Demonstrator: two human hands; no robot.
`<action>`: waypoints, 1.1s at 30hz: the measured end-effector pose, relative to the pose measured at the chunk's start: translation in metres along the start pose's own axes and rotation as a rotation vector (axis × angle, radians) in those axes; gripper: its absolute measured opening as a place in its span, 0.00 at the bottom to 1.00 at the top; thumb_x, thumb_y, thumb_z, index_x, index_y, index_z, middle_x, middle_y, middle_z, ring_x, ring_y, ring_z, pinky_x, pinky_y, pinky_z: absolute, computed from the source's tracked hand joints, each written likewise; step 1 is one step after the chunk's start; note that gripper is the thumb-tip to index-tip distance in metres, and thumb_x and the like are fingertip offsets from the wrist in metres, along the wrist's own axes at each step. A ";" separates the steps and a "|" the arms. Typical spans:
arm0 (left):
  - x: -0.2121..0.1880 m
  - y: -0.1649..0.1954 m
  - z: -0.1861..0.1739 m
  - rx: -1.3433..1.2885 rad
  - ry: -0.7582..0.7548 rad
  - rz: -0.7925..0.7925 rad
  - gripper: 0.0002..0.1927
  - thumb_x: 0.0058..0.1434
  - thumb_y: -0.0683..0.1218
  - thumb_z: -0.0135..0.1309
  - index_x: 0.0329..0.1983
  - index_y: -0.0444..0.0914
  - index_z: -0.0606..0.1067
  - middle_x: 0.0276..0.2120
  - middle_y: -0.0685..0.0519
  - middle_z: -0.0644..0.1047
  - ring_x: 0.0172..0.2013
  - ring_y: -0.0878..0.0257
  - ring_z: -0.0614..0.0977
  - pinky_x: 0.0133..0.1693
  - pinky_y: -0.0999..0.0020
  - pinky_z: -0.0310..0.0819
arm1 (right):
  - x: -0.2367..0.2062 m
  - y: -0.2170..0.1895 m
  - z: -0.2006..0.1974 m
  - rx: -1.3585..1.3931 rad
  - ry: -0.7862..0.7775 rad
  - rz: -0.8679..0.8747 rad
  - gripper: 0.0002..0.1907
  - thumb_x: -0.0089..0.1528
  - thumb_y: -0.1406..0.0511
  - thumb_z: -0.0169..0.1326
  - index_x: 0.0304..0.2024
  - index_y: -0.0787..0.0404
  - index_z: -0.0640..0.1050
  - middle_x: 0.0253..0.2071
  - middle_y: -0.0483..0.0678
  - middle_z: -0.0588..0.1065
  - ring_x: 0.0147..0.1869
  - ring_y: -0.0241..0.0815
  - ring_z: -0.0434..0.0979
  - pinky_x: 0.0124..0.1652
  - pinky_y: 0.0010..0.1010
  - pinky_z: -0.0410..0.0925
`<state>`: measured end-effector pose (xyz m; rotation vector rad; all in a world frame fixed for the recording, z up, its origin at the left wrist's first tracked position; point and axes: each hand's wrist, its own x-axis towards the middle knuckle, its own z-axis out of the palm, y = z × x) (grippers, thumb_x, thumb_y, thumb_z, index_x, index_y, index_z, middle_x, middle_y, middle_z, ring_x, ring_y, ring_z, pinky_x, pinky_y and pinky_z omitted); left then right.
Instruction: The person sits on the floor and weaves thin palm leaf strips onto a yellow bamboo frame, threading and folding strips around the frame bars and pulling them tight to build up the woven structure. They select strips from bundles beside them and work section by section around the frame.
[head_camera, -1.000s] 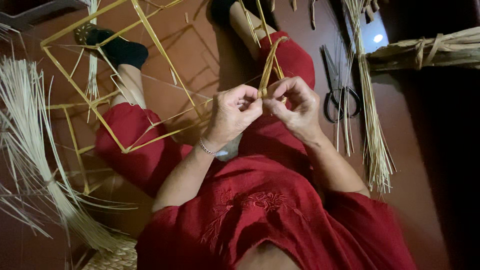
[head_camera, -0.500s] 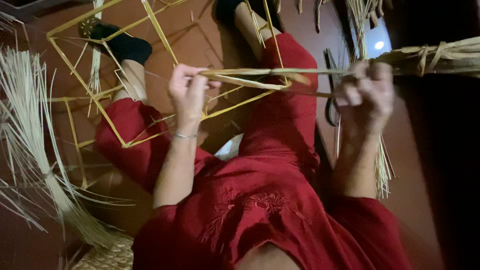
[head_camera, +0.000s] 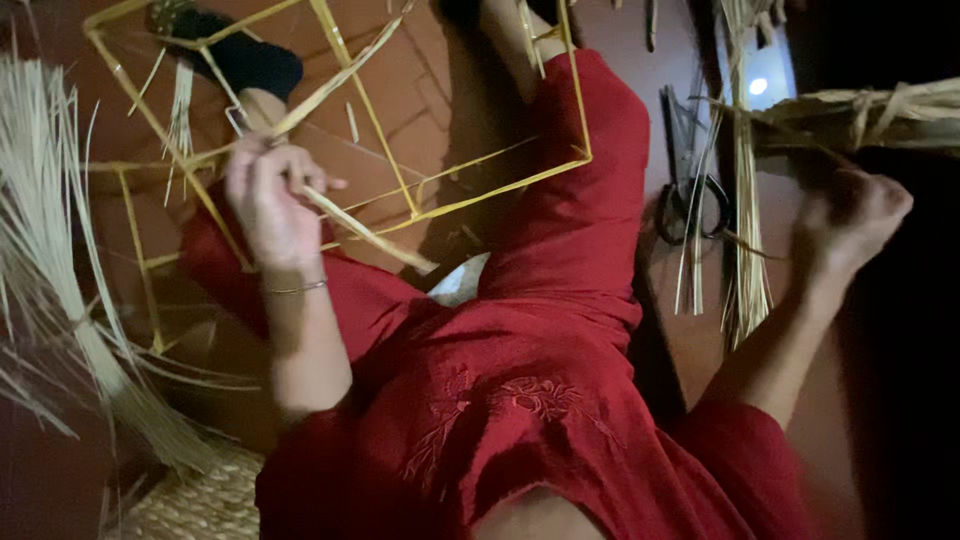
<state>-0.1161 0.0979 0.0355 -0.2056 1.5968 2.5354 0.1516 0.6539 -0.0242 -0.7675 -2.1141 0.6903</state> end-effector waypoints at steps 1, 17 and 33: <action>-0.006 -0.003 0.005 -0.015 0.004 -0.022 0.10 0.68 0.38 0.46 0.51 0.37 0.71 0.25 0.54 0.69 0.24 0.62 0.73 0.31 0.56 0.82 | -0.007 -0.019 0.009 -0.084 0.045 -0.057 0.07 0.68 0.68 0.50 0.43 0.63 0.78 0.39 0.49 0.76 0.37 0.38 0.75 0.39 0.28 0.71; -0.141 -0.074 0.072 0.782 -0.537 0.204 0.05 0.66 0.40 0.59 0.42 0.35 0.77 0.33 0.49 0.79 0.35 0.63 0.82 0.37 0.66 0.77 | -0.060 -0.271 0.165 1.276 -1.253 0.837 0.18 0.72 0.61 0.52 0.61 0.64 0.73 0.45 0.53 0.79 0.38 0.39 0.78 0.40 0.31 0.73; -0.079 -0.041 -0.092 0.727 0.375 0.363 0.17 0.69 0.39 0.54 0.61 0.34 0.69 0.40 0.48 0.76 0.32 0.67 0.79 0.32 0.70 0.82 | -0.133 -0.259 0.219 0.736 -1.564 0.557 0.04 0.67 0.68 0.57 0.42 0.63 0.78 0.35 0.41 0.78 0.38 0.31 0.77 0.42 0.25 0.71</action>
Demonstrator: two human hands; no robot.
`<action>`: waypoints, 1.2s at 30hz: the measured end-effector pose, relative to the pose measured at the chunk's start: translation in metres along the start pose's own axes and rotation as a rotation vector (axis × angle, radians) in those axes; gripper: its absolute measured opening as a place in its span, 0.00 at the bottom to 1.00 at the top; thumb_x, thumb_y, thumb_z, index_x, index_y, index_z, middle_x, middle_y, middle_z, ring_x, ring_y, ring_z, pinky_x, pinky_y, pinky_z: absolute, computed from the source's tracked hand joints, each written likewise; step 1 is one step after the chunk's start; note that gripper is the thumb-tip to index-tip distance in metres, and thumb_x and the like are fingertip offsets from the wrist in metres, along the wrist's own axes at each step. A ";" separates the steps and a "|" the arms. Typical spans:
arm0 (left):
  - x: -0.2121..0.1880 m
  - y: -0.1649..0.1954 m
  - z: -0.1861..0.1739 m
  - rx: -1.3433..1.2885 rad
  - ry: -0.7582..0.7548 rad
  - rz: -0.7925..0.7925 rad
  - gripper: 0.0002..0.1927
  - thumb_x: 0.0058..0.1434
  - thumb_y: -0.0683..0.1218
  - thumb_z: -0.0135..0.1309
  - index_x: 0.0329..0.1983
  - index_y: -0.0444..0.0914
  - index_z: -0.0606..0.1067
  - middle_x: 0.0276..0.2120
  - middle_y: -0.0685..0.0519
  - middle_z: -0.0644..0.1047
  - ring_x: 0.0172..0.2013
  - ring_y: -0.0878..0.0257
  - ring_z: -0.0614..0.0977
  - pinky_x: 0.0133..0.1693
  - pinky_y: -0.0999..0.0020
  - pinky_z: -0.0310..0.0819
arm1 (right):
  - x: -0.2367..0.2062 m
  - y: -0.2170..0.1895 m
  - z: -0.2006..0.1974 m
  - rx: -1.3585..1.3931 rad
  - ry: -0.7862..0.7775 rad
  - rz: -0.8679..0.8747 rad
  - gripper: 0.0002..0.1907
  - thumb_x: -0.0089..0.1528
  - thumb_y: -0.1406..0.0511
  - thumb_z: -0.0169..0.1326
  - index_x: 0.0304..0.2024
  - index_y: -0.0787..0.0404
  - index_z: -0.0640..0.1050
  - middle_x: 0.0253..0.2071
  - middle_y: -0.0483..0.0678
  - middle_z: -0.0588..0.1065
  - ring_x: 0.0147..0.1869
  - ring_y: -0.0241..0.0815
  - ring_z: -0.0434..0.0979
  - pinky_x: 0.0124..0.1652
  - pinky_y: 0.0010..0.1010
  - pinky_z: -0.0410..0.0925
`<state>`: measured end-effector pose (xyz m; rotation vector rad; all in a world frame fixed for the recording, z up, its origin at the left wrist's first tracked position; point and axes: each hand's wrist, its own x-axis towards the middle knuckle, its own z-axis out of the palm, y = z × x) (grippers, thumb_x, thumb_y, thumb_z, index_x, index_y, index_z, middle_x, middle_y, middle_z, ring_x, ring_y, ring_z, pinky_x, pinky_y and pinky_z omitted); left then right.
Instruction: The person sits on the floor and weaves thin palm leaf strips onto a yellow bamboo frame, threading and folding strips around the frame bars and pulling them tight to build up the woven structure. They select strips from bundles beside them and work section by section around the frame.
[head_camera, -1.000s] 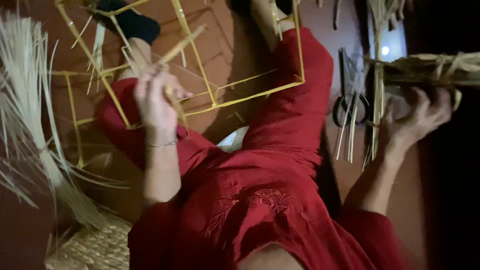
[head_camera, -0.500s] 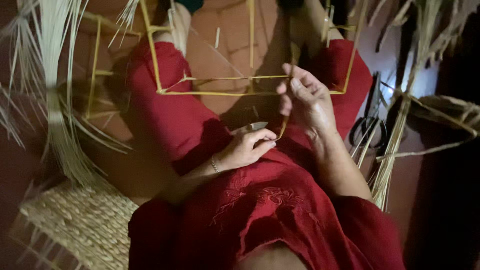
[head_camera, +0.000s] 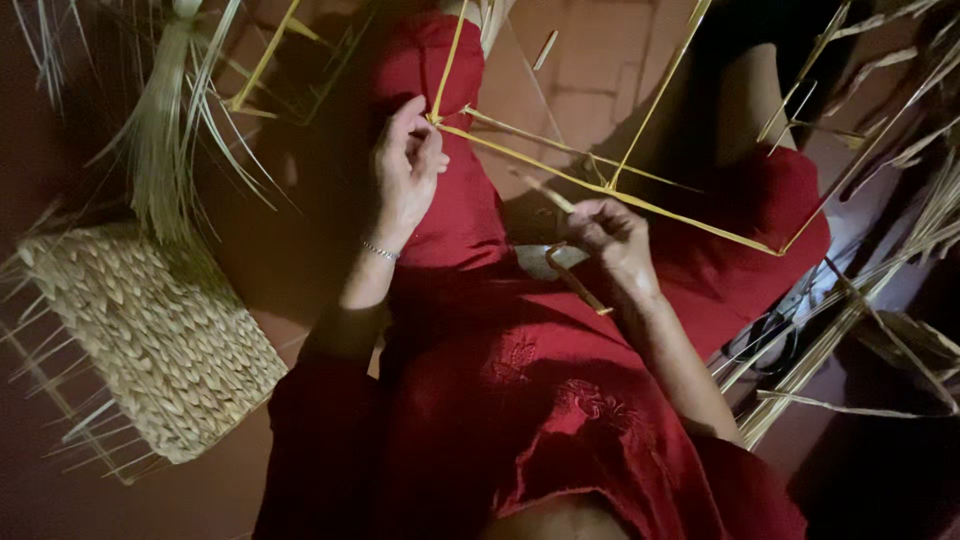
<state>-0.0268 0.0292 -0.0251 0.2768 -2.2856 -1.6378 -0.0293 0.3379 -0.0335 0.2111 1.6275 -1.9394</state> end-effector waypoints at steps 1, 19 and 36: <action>0.006 -0.002 -0.001 0.067 -0.011 -0.006 0.15 0.69 0.40 0.55 0.57 0.33 0.71 0.39 0.47 0.77 0.29 0.67 0.80 0.30 0.70 0.80 | 0.004 -0.001 -0.001 0.058 0.036 -0.006 0.03 0.67 0.69 0.57 0.42 0.63 0.78 0.36 0.41 0.78 0.39 0.32 0.77 0.43 0.26 0.71; 0.067 -0.031 0.008 -0.242 -0.184 -0.110 0.20 0.78 0.51 0.46 0.63 0.33 0.72 0.40 0.50 0.78 0.36 0.67 0.82 0.39 0.72 0.81 | 0.048 -0.008 0.049 0.146 0.104 0.002 0.02 0.66 0.71 0.58 0.40 0.64 0.80 0.32 0.46 0.77 0.27 0.32 0.69 0.27 0.24 0.62; 0.090 -0.027 0.016 -0.622 -0.163 -0.407 0.20 0.70 0.52 0.55 0.54 0.32 0.76 0.35 0.53 0.79 0.24 0.68 0.80 0.24 0.73 0.75 | 0.126 -0.009 0.106 0.206 0.099 -0.256 0.05 0.64 0.74 0.60 0.43 0.67 0.81 0.38 0.49 0.80 0.37 0.37 0.79 0.38 0.28 0.72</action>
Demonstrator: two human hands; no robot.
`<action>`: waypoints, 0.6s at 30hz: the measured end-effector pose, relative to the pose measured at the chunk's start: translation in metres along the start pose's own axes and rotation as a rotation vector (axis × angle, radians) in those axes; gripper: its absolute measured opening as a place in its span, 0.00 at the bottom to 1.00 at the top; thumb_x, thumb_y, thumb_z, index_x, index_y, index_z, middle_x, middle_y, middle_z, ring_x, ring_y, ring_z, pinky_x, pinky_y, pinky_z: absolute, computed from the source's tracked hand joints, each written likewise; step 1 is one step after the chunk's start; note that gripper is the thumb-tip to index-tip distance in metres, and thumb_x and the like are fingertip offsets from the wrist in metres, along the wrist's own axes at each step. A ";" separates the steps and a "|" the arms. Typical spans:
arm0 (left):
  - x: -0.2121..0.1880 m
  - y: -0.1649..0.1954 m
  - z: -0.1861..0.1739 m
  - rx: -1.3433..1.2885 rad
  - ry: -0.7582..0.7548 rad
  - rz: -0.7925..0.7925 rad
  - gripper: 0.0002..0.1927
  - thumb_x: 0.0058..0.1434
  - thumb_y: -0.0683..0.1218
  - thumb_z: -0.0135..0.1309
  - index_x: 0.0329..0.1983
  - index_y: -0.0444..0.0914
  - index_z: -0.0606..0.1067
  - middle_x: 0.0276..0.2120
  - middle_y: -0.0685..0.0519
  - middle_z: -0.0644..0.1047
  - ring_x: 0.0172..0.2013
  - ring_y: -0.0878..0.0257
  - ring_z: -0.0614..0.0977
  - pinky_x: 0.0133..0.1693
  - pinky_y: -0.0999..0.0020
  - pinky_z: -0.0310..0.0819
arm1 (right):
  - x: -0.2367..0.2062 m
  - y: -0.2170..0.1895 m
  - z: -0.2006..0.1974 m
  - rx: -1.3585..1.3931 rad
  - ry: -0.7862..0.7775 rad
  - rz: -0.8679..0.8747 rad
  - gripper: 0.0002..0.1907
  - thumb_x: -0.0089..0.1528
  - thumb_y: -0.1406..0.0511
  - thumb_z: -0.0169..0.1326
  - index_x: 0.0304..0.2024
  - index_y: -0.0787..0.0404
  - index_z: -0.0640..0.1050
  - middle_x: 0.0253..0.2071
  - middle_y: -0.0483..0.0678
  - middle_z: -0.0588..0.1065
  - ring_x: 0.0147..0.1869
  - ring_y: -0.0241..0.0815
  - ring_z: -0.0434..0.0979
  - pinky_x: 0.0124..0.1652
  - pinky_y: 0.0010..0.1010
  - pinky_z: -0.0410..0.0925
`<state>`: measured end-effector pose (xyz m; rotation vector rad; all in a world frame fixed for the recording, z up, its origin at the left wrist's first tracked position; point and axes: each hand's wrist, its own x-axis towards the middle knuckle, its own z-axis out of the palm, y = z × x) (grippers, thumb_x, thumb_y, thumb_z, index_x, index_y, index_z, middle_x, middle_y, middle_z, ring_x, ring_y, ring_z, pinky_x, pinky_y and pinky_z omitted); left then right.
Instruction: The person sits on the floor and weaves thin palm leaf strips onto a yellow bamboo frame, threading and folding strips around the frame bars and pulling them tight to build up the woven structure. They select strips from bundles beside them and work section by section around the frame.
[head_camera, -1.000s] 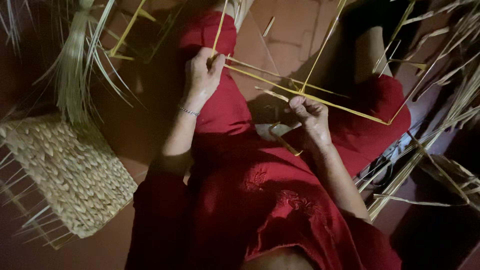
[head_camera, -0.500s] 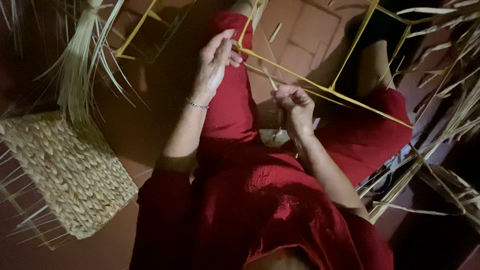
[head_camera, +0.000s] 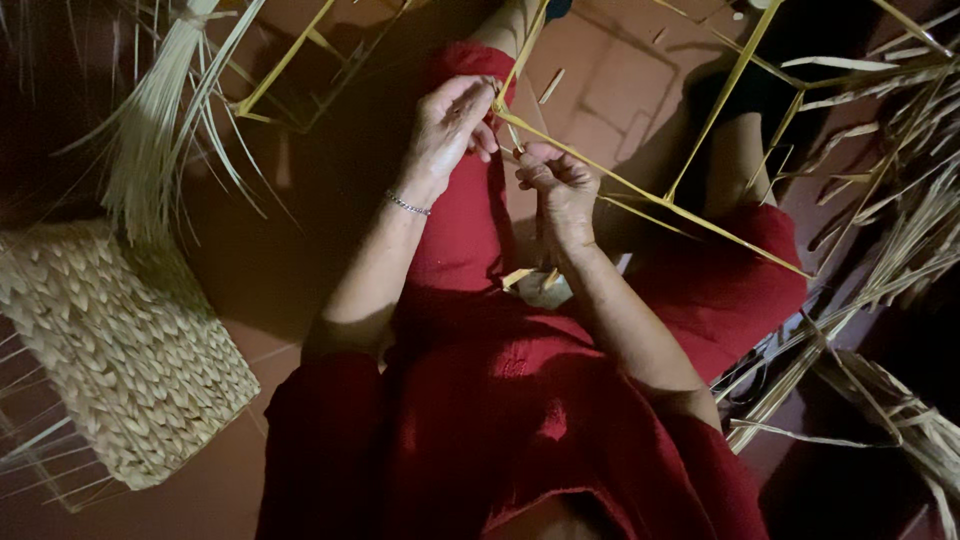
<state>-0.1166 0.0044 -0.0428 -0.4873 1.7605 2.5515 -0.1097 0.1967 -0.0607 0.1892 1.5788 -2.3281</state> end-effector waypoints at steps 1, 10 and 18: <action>0.001 0.001 0.000 -0.015 0.016 -0.020 0.19 0.70 0.52 0.56 0.53 0.32 0.76 0.34 0.53 0.79 0.23 0.69 0.79 0.23 0.73 0.75 | 0.000 -0.001 0.001 -0.010 -0.002 -0.010 0.06 0.63 0.74 0.60 0.43 0.66 0.81 0.38 0.48 0.81 0.36 0.37 0.79 0.37 0.28 0.72; 0.001 -0.003 0.001 -0.088 0.096 0.019 0.12 0.69 0.47 0.57 0.47 0.33 0.75 0.31 0.53 0.77 0.23 0.68 0.79 0.22 0.72 0.74 | -0.007 -0.014 0.008 -0.014 -0.032 0.010 0.06 0.63 0.74 0.61 0.43 0.66 0.81 0.39 0.49 0.82 0.37 0.36 0.78 0.38 0.26 0.71; -0.023 -0.017 0.013 -0.133 0.116 0.303 0.07 0.76 0.43 0.52 0.49 0.34 0.74 0.38 0.52 0.78 0.37 0.67 0.79 0.41 0.70 0.79 | -0.019 -0.026 0.002 -0.152 -0.081 0.065 0.06 0.65 0.71 0.61 0.44 0.68 0.81 0.33 0.48 0.80 0.30 0.34 0.75 0.33 0.24 0.69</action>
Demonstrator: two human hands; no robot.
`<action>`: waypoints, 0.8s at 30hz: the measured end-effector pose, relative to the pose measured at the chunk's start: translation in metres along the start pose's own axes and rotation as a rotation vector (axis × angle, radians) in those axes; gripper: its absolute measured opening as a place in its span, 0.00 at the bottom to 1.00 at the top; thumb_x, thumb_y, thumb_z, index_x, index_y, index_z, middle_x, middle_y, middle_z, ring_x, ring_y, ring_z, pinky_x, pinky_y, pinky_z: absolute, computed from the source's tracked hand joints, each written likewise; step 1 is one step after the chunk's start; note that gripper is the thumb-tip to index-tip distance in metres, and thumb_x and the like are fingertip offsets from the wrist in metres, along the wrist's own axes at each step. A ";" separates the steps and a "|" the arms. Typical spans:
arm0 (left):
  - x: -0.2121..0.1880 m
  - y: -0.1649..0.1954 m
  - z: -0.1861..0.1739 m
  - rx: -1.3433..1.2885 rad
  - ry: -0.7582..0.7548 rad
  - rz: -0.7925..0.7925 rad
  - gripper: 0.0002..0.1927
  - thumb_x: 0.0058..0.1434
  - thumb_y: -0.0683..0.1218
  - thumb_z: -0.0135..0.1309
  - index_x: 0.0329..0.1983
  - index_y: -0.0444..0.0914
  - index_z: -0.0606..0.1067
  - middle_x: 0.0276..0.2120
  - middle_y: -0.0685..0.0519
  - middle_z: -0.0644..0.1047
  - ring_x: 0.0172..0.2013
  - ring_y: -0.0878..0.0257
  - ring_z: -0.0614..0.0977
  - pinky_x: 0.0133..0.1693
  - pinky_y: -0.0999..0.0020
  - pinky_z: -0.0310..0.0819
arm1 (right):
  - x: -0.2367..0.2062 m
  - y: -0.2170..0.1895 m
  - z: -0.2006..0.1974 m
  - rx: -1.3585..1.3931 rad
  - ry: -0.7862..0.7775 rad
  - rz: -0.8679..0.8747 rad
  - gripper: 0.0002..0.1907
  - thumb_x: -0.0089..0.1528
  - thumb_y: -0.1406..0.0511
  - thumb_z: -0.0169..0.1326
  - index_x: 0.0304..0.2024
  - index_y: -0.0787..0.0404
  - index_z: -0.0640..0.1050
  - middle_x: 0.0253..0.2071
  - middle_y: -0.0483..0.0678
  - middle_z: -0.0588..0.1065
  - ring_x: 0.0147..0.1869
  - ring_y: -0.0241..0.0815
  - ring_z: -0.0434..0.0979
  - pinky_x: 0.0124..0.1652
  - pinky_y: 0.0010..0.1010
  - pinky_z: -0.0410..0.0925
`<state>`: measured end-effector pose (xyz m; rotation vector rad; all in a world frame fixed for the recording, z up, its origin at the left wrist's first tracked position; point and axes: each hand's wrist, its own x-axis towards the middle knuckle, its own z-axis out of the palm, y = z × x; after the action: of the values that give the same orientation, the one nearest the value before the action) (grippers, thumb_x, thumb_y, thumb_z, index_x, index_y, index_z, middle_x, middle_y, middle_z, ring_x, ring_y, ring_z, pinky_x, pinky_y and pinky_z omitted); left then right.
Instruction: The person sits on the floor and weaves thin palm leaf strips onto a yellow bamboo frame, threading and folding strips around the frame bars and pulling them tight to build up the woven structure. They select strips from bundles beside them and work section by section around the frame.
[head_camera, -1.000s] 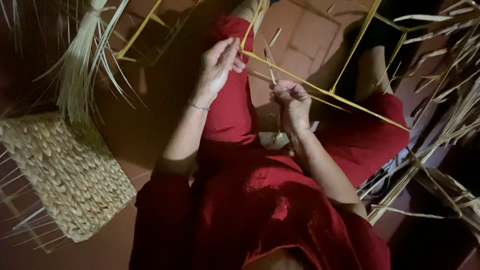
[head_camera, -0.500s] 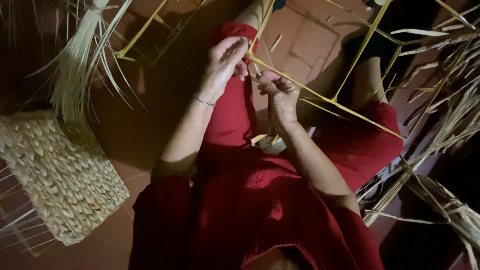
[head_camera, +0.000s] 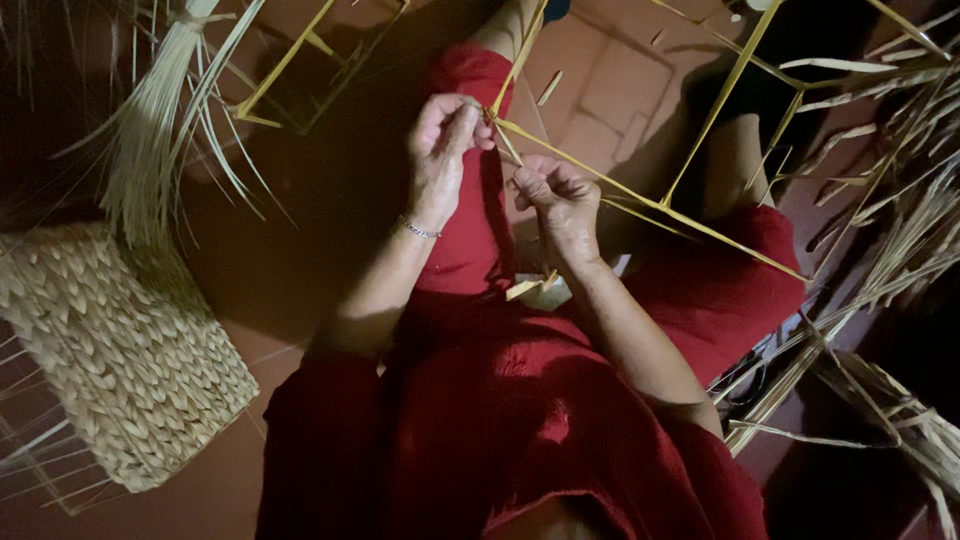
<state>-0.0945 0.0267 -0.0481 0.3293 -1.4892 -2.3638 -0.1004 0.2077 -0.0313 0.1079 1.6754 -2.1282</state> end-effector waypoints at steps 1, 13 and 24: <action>-0.006 0.001 0.002 0.026 0.018 0.041 0.06 0.75 0.42 0.52 0.49 0.34 0.74 0.39 0.52 0.78 0.38 0.67 0.80 0.44 0.70 0.79 | -0.002 -0.001 -0.001 -0.057 -0.020 0.013 0.06 0.66 0.70 0.60 0.43 0.68 0.82 0.31 0.48 0.80 0.29 0.33 0.74 0.32 0.23 0.68; -0.001 0.044 0.010 0.763 -0.152 0.575 0.08 0.67 0.32 0.58 0.48 0.32 0.78 0.45 0.45 0.79 0.46 0.52 0.83 0.49 0.63 0.80 | -0.022 -0.025 0.005 -0.257 -0.264 -0.070 0.10 0.66 0.66 0.61 0.47 0.67 0.79 0.37 0.43 0.79 0.35 0.29 0.76 0.36 0.22 0.71; 0.016 0.062 0.004 0.969 -0.403 0.681 0.14 0.65 0.33 0.56 0.53 0.33 0.77 0.48 0.43 0.77 0.49 0.46 0.81 0.52 0.58 0.79 | 0.024 -0.094 -0.011 0.280 -0.361 0.125 0.13 0.73 0.61 0.53 0.50 0.67 0.78 0.36 0.48 0.79 0.26 0.33 0.73 0.28 0.26 0.68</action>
<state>-0.1014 -0.0009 0.0093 -0.4229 -2.3658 -1.1044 -0.1592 0.2283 0.0439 -0.0836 1.1354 -2.1230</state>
